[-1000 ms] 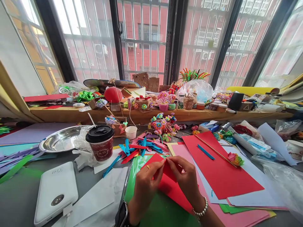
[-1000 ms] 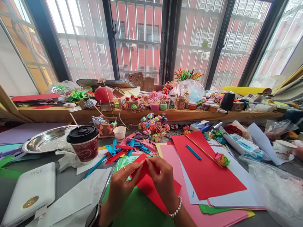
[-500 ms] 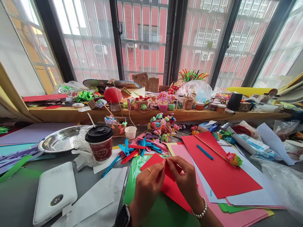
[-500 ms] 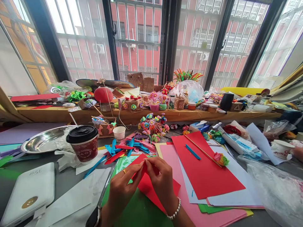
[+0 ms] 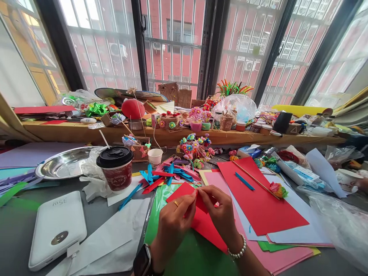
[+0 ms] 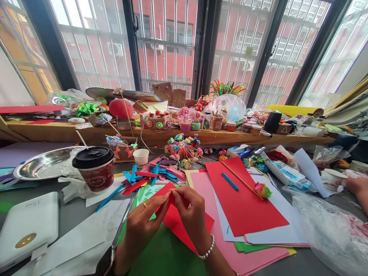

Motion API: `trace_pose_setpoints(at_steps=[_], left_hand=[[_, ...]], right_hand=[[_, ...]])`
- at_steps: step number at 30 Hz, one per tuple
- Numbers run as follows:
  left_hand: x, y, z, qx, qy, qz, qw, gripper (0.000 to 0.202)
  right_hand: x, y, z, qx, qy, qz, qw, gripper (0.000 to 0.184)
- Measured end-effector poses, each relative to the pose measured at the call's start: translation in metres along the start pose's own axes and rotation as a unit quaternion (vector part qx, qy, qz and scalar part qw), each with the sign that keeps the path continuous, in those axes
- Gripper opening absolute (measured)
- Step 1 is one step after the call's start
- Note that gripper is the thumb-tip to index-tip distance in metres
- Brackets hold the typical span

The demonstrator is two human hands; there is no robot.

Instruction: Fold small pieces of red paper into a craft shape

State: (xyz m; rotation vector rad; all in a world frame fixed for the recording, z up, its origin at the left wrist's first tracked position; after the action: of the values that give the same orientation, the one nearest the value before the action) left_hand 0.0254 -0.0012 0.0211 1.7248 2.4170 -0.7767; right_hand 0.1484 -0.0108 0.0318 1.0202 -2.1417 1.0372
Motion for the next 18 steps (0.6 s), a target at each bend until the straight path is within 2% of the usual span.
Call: trace_pose_setpoints(at_steps=[9,11,13,15,18], left_hand=[[-0.002,0.0,0.001,-0.004,-0.006,0.016,1.0,0.02],[-0.002,-0.002,-0.003,-0.007,-0.032,0.038,0.999,0.017],[0.0,-0.006,-0.008,-0.005,-0.091,0.074,0.993,0.011],[0.006,-0.008,-0.012,0.023,-0.189,0.129,0.973,0.011],[0.016,-0.01,-0.013,0.037,-0.328,0.244,0.912,0.018]], right_hand=[[-0.001,0.0,0.001,-0.002,0.003,0.001,1.0,0.017],[-0.002,-0.001,0.0,0.007,0.011,-0.002,1.0,0.017],[-0.004,-0.002,-0.002,0.023,0.028,-0.016,0.999,0.017],[-0.008,-0.003,-0.004,0.04,0.064,-0.043,0.996,0.019],[-0.014,-0.003,-0.006,0.078,0.139,-0.104,0.982,0.025]])
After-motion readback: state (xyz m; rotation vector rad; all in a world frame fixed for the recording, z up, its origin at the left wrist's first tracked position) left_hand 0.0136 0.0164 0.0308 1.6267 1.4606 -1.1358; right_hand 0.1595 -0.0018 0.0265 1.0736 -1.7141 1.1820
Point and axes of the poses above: each hand's wrist, its own z-axis away from the middle knuckle, its own y-axis out of the palm, x = y × z, the point moved 3 cm from there along -z, towards the middle knuckle, and after that the axes turned 12 degrees about z, right-handed, at the moved point
